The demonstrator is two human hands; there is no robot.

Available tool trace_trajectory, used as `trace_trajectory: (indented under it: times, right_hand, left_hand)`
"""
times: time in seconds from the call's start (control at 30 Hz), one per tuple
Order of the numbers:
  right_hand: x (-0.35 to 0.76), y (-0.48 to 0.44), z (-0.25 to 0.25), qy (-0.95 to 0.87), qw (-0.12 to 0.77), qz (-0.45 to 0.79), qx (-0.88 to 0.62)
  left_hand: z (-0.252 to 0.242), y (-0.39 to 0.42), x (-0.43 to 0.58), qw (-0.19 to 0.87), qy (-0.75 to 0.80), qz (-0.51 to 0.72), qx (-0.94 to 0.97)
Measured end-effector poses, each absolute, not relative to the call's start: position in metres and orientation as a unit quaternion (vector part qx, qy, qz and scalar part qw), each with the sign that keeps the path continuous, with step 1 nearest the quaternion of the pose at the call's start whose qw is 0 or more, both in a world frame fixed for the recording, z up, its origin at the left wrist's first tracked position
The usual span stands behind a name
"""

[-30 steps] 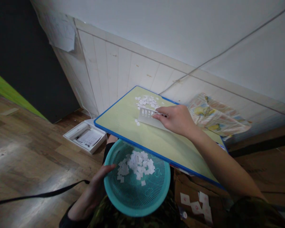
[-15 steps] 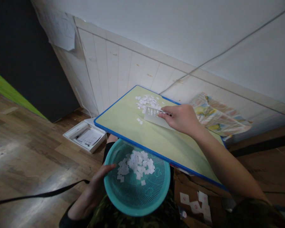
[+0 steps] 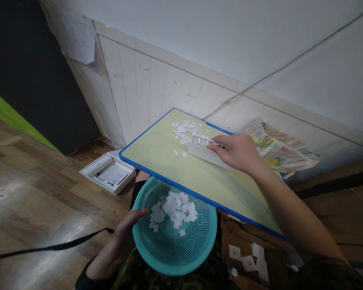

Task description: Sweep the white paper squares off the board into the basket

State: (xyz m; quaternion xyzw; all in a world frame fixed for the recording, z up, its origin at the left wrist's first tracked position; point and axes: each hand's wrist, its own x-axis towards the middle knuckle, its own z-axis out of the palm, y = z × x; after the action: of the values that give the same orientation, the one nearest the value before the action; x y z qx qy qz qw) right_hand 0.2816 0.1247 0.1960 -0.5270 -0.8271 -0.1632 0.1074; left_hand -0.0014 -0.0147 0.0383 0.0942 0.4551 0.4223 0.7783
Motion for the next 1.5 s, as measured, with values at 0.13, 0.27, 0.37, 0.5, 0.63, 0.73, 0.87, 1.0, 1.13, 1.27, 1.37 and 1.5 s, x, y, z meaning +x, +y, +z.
trace_trajectory:
  times: [0.13,0.27,0.37,0.5,0.63,0.73,0.87,1.0,1.13,1.27,1.37,1.5]
  right_hand:
    - [0.277,0.122,0.195,-0.834,0.115,-0.153,-0.518]
    - [0.27,0.118,0.196,-0.844,0.115,-0.128,-0.508]
    - [0.268,0.116,0.198,-0.85,0.124,-0.115,-0.499]
    - [0.27,0.115,0.201,-0.845,0.137,-0.122,-0.503]
    - [0.274,0.117,0.202,-0.837,0.132,-0.14,-0.512]
    - [0.278,0.119,0.198,-0.839,0.116,-0.146,-0.512]
    - [0.283,0.123,0.193,-0.834,0.104,-0.153,-0.519]
    - [0.287,0.126,0.191,-0.822,0.125,-0.154,-0.534]
    - [0.284,0.123,0.189,-0.827,0.144,-0.135,-0.527]
    - [0.282,0.123,0.187,-0.832,0.132,-0.135,-0.521]
    - [0.285,0.127,0.187,-0.825,0.125,-0.146,-0.532]
    - [0.287,0.127,0.187,-0.82,0.134,-0.152,-0.535]
  left_hand:
    - [0.038,-0.013,0.0,0.772,0.456,0.432,0.094]
    - [0.038,-0.013,0.001,0.781,0.451,0.424,0.082]
    - [0.035,-0.014,0.0,0.78,0.453,0.425,0.077]
    - [0.032,-0.015,-0.002,0.774,0.459,0.429,0.085]
    - [0.035,-0.015,-0.002,0.772,0.457,0.433,0.085]
    - [0.038,-0.014,-0.001,0.774,0.459,0.429,0.084]
    - [0.04,-0.014,0.0,0.768,0.469,0.428,0.08]
    - [0.037,-0.014,-0.001,0.774,0.458,0.429,0.082]
    - [0.036,-0.013,-0.001,0.771,0.466,0.426,0.085]
    - [0.039,-0.014,0.0,0.77,0.468,0.426,0.082]
    - [0.04,-0.014,0.001,0.768,0.467,0.43,0.086]
    - [0.039,-0.015,0.0,0.769,0.464,0.431,0.086]
